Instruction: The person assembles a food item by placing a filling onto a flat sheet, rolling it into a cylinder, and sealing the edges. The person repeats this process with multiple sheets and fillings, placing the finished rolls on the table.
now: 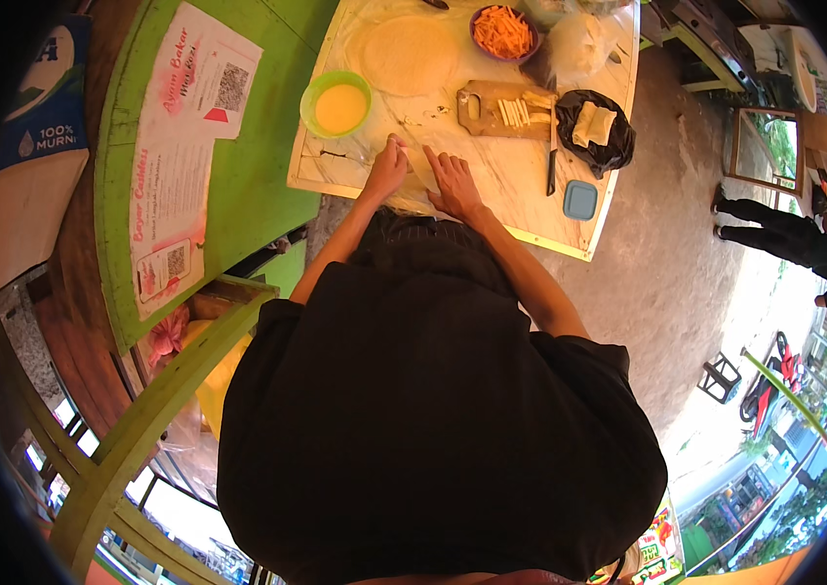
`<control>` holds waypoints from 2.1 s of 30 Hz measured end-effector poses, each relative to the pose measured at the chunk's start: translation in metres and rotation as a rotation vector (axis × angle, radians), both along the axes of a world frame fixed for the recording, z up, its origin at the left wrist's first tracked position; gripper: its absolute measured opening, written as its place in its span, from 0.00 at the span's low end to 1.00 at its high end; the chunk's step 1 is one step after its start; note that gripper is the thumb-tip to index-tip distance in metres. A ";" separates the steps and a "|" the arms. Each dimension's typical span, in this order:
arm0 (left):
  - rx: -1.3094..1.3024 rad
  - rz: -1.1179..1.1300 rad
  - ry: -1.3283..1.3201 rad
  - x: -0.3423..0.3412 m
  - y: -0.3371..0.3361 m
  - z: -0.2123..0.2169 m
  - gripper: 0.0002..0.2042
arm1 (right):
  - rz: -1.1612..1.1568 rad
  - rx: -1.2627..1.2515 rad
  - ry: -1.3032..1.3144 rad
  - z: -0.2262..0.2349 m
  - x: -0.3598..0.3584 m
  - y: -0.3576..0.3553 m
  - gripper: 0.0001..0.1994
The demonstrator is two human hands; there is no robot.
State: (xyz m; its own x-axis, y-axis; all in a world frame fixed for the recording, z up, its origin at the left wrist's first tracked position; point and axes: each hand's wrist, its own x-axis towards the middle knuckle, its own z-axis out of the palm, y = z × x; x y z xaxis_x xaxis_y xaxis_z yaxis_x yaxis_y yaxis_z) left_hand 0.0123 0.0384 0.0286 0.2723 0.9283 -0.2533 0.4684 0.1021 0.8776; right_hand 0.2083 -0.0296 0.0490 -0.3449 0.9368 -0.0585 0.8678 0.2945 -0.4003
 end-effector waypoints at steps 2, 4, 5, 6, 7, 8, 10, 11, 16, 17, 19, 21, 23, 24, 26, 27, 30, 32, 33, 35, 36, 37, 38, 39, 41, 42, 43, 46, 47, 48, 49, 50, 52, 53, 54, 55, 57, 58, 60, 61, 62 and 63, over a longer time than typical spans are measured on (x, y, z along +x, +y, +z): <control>-0.015 0.029 -0.057 0.002 0.001 0.000 0.08 | -0.043 -0.071 0.072 -0.002 0.002 0.001 0.53; 0.014 0.047 -0.123 0.004 0.004 -0.002 0.09 | -0.109 -0.103 0.203 -0.007 0.004 0.002 0.51; 0.051 0.050 -0.160 0.005 0.008 -0.004 0.09 | -0.182 -0.191 0.290 -0.010 0.007 0.005 0.49; 0.088 0.054 -0.196 0.006 0.012 -0.006 0.09 | -0.254 -0.280 0.378 -0.013 0.012 0.009 0.48; 0.097 0.040 -0.205 0.008 0.016 -0.004 0.09 | -0.330 -0.370 0.464 -0.013 0.017 0.009 0.47; 0.106 0.027 -0.214 0.010 0.021 -0.002 0.08 | -0.383 -0.369 0.517 -0.013 0.022 0.008 0.45; 0.197 0.006 -0.183 0.013 0.022 0.002 0.08 | -0.491 -0.363 0.618 -0.013 0.033 0.006 0.42; 0.278 -0.001 -0.142 0.014 0.020 0.004 0.08 | -0.474 -0.214 0.651 -0.014 0.037 0.004 0.40; 0.452 -0.172 0.151 0.004 -0.012 0.002 0.19 | -0.487 -0.139 0.788 -0.013 0.049 0.003 0.40; 0.454 -0.199 0.182 0.000 -0.017 0.001 0.22 | -0.483 -0.132 0.804 -0.014 0.054 0.004 0.41; 0.475 -0.238 0.254 -0.009 -0.031 -0.001 0.26 | -0.524 -0.132 0.787 -0.024 0.061 0.005 0.41; 0.516 -0.259 0.342 -0.020 -0.044 -0.003 0.30 | -0.557 -0.139 0.790 -0.024 0.065 0.008 0.42; 0.486 -0.196 0.348 -0.028 -0.054 -0.005 0.33 | -0.582 -0.157 0.816 -0.010 0.066 0.012 0.42; 0.470 -0.165 0.349 -0.031 -0.057 -0.006 0.34 | -0.577 -0.166 0.798 -0.005 0.064 0.013 0.42; 0.459 -0.138 0.356 -0.035 -0.062 -0.007 0.36 | -0.561 -0.188 0.759 -0.005 0.062 0.011 0.42; 0.454 -0.123 0.359 -0.037 -0.065 -0.007 0.36 | -0.520 -0.086 0.692 -0.005 0.060 0.013 0.43; 0.409 -0.026 0.400 -0.039 -0.073 -0.003 0.40 | -0.450 0.117 0.536 -0.020 0.060 0.016 0.44; 0.361 0.061 0.368 -0.044 -0.080 -0.005 0.41 | -0.472 0.108 0.501 -0.014 0.058 0.019 0.44; 0.337 0.103 0.352 -0.046 -0.083 -0.006 0.42 | -0.458 0.139 0.492 -0.012 0.057 0.020 0.44; 0.185 0.188 0.193 -0.052 -0.090 -0.012 0.40 | -0.433 0.204 0.473 -0.009 0.055 0.022 0.44; 0.108 0.230 0.112 -0.054 -0.093 -0.015 0.39 | -0.441 0.220 0.479 -0.008 0.053 0.022 0.44; 0.068 0.277 0.068 -0.054 -0.093 -0.018 0.38 | -0.448 0.237 0.486 -0.005 0.047 0.023 0.44; 0.028 0.326 0.025 -0.054 -0.093 -0.020 0.36 | -0.454 0.253 0.493 0.000 0.039 0.024 0.45; -0.012 0.374 -0.019 -0.054 -0.093 -0.022 0.34 | -0.476 0.195 0.582 0.004 0.030 0.026 0.45; 0.025 0.352 -0.036 -0.061 -0.095 -0.044 0.31 | -0.518 0.075 0.768 0.019 0.005 0.031 0.47; 0.045 0.345 -0.042 -0.066 -0.098 -0.055 0.29 | -0.534 -0.029 0.855 0.026 -0.007 0.033 0.47; -0.061 0.386 -0.155 -0.063 -0.096 -0.057 0.28 | -0.555 -0.128 0.934 0.031 -0.015 0.035 0.48; -0.294 0.490 -0.394 -0.058 -0.097 -0.047 0.25 | -0.551 -0.252 0.981 0.023 -0.028 0.042 0.48; -0.315 0.495 -0.416 -0.058 -0.094 -0.040 0.24 | -0.527 -0.208 0.927 -0.002 -0.026 0.043 0.48; -0.336 0.509 -0.436 -0.059 -0.094 -0.036 0.24 | -0.498 -0.170 0.874 -0.017 -0.024 0.045 0.48; -0.341 0.500 -0.402 -0.063 -0.096 -0.038 0.24 | -0.492 -0.151 0.861 -0.017 -0.023 0.047 0.48; -0.345 0.491 -0.368 -0.070 -0.098 -0.039 0.23 | -0.486 -0.131 0.848 -0.017 -0.019 0.048 0.48; -0.359 0.479 -0.339 -0.080 -0.100 -0.036 0.23 | -0.469 -0.053 0.821 -0.019 -0.011 0.052 0.47; -0.367 0.475 -0.344 -0.085 -0.100 -0.032 0.23 | -0.457 0.006 0.806 -0.022 -0.006 0.056 0.46; -0.376 0.470 -0.349 -0.088 -0.098 -0.029 0.23 | -0.446 0.064 0.790 -0.025 -0.001 0.059 0.46; -0.384 0.463 -0.356 -0.093 -0.099 -0.029 0.22 | -0.435 0.068 0.788 -0.025 0.002 0.061 0.46; -0.400 0.444 -0.373 -0.101 -0.102 -0.030 0.21 | -0.415 0.077 0.784 -0.024 0.007 0.065 0.45; -0.375 0.419 -0.373 -0.101 -0.102 -0.032 0.20 | -0.419 0.058 0.802 -0.024 0.008 0.068 0.45; -0.324 0.366 -0.371 -0.101 -0.098 -0.036 0.19 | -0.429 0.019 0.836 -0.022 0.011 0.073 0.44; -0.263 0.341 -0.334 -0.103 -0.098 -0.043 0.18 | -0.406 0.059 0.816 -0.020 0.010 0.076 0.44; -0.204 0.314 -0.296 -0.104 -0.099 -0.051 0.18 | -0.386 0.098 0.796 -0.018 0.010 0.077 0.44; -0.146 0.286 -0.257 -0.105 -0.102 -0.057 0.18 | -0.365 0.137 0.776 -0.016 0.009 0.079 0.43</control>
